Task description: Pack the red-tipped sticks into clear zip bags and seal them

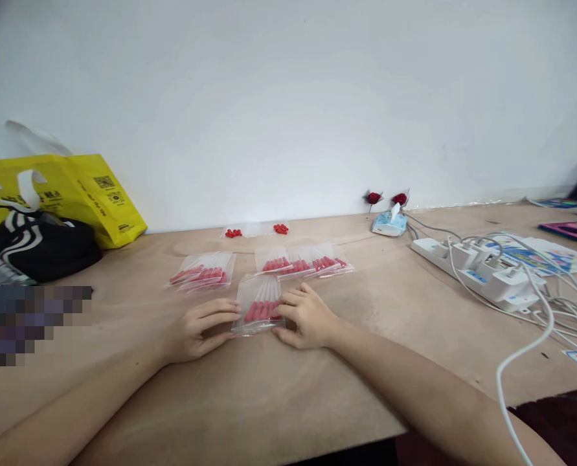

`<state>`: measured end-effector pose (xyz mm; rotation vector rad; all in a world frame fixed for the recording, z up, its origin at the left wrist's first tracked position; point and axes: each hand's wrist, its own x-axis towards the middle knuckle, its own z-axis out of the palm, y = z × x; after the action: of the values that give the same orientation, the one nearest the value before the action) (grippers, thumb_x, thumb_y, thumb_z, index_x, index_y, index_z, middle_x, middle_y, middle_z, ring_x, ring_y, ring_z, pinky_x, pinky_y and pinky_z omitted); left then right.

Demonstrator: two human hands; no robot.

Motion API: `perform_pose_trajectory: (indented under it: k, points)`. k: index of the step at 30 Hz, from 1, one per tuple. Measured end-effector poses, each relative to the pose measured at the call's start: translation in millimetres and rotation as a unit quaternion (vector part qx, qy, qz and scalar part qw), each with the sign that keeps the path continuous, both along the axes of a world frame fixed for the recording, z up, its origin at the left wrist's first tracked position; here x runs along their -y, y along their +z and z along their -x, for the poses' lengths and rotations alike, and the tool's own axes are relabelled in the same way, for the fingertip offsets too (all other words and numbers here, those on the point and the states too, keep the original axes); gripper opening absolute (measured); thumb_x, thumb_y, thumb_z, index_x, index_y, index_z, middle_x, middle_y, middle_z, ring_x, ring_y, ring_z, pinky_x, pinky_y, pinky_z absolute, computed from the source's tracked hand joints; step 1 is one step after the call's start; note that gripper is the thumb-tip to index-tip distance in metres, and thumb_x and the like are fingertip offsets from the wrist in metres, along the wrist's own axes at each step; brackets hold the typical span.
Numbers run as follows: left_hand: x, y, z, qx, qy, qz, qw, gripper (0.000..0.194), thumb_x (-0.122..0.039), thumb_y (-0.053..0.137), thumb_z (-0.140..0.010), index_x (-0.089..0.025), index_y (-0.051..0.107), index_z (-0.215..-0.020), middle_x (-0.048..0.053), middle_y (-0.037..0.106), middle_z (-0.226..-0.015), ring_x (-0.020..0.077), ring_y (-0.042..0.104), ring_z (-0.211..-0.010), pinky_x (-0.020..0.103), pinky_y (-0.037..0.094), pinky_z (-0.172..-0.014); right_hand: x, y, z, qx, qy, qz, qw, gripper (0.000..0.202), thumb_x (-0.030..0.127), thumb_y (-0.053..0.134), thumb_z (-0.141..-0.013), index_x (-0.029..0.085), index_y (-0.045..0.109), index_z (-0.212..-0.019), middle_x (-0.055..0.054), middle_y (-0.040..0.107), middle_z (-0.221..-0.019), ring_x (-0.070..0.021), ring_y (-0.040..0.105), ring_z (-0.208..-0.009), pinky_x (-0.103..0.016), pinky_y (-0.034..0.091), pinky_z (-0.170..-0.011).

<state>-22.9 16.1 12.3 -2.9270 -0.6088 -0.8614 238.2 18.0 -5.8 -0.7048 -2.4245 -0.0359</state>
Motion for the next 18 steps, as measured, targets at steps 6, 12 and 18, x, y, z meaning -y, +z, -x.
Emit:
perform_pose_trajectory:
  k: [6, 12, 18]
  points:
    - [-4, -6.6, -9, -0.022, -0.016, -0.13, 0.991, 0.019, -0.014, 0.044, -0.084, -0.018, 0.059, -0.096, 0.006, 0.066, -0.091, 0.0137, 0.063, -0.082, 0.024, 0.053, -0.074, -6, -4.7, 2, -0.004, 0.009, -0.067, 0.998, 0.017, 0.027, 0.048, -0.082, 0.02, 0.062, -0.089, -0.003, 0.061, -0.081, -0.0126, 0.052, -0.073, -0.029, 0.032, -0.067]
    - [-9, -12.8, -11, 0.035, 0.016, -0.109, 0.993, 0.014, -0.015, 0.046, -0.084, -0.017, 0.058, -0.08, 0.003, 0.066, -0.08, 0.01, 0.063, -0.068, 0.017, 0.05, -0.058, -13, -3.9, -4, 0.0, 0.049, -0.16, 0.986, 0.018, 0.032, 0.053, -0.081, 0.018, 0.061, -0.088, -0.002, 0.062, -0.079, -0.0115, 0.052, -0.071, -0.03, 0.034, -0.071]
    - [-11, -13.9, -10, 0.057, 0.011, -0.075, 0.995, 0.01, -0.012, 0.048, -0.082, -0.016, 0.057, -0.079, 0.003, 0.064, -0.077, 0.009, 0.062, -0.066, 0.016, 0.048, -0.057, -15, -1.0, -2, 0.017, 0.059, -0.284, 0.957, 0.011, 0.013, 0.05, -0.081, 0.016, 0.061, -0.077, 0.001, 0.059, -0.065, -0.0087, 0.047, -0.062, -0.029, 0.034, -0.07]
